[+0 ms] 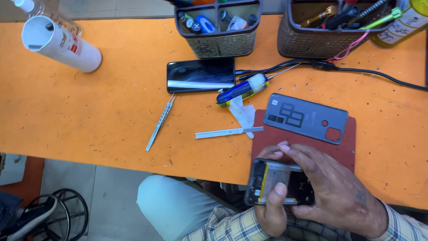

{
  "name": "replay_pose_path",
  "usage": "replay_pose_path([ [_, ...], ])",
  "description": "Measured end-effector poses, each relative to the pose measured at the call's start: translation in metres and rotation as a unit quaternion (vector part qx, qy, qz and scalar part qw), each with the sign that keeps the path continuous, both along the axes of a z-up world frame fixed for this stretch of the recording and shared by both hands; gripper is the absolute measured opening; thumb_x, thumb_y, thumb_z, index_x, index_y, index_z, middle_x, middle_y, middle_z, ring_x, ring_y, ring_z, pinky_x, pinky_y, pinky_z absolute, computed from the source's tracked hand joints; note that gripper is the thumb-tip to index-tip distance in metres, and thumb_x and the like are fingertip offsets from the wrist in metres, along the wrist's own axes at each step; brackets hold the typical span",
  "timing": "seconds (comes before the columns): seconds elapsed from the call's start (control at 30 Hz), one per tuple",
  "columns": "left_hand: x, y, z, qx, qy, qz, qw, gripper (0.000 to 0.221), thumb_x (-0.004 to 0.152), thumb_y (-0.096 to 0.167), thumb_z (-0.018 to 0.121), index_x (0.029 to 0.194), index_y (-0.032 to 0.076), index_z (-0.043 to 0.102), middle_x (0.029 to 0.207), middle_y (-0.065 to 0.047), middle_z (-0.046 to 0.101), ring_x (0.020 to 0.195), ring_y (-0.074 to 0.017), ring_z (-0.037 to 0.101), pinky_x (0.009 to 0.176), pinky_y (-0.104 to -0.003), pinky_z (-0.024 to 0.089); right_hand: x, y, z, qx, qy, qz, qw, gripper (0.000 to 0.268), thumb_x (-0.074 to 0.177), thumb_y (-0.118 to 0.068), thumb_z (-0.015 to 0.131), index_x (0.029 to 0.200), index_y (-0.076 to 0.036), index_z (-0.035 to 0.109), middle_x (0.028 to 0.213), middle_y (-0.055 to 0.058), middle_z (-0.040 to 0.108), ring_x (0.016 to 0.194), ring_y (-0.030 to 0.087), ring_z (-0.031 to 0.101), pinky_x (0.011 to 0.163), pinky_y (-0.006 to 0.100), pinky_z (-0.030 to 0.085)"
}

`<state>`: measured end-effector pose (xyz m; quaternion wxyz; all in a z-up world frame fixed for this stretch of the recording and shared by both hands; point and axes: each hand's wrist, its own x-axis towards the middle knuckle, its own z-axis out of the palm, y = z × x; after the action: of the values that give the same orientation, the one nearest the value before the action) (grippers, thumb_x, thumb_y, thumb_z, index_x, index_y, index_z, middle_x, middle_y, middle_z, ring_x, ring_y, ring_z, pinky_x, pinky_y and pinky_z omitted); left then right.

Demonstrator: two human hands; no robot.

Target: The person pries open the back panel of a mobile phone and unscrews the internal components using a screwdriver.

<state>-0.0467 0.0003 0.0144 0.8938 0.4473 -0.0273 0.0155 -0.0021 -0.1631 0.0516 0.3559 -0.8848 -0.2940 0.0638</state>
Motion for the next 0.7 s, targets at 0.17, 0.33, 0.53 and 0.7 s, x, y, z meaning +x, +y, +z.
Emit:
replay_pose_path([
  [0.17,-0.003,0.000,0.004,0.045,0.003,-0.011,0.999,0.059,0.104,0.028,0.055,0.151,-0.003,0.039,0.157,-0.016,0.039,0.144,-0.0252,0.047,0.125,-0.044,0.042,-0.003,-0.008,-0.014,0.028,0.074,-0.011,0.997,0.119,0.056,-0.025,0.092,0.158,-0.017,0.031,0.139,0.015,0.057,0.125,0.034,0.062,0.099,0.041,0.054],
  [0.33,0.015,0.033,0.008,0.122,0.086,-0.037,0.988,0.051,0.101,0.017,0.064,0.146,-0.004,0.050,0.134,-0.013,0.056,0.123,-0.0171,0.058,0.110,-0.034,0.048,0.012,-0.018,-0.016,-0.081,0.042,-0.021,0.996,0.110,0.052,-0.025,0.089,0.152,-0.019,0.044,0.121,0.010,0.060,0.111,0.032,0.062,0.095,0.043,0.052],
  [0.53,0.047,0.068,0.015,0.311,0.155,-0.026,0.937,0.046,0.089,0.004,0.075,0.134,0.000,0.065,0.102,-0.007,0.073,0.086,-0.0087,0.068,0.078,-0.024,0.059,0.025,-0.016,-0.011,-0.136,0.129,-0.029,0.982,0.105,0.059,-0.030,0.089,0.154,-0.019,0.046,0.118,0.008,0.059,0.107,0.029,0.063,0.092,0.042,0.053],
  [0.7,0.066,0.075,0.026,0.473,0.124,-0.039,0.871,0.042,0.086,0.007,0.077,0.127,0.004,0.070,0.090,-0.007,0.076,0.071,-0.0090,0.069,0.067,-0.024,0.060,0.037,-0.015,-0.010,-0.115,0.076,-0.011,0.990,0.094,0.066,-0.034,0.087,0.149,-0.014,0.050,0.118,0.011,0.059,0.105,0.032,0.062,0.089,0.043,0.051],
])
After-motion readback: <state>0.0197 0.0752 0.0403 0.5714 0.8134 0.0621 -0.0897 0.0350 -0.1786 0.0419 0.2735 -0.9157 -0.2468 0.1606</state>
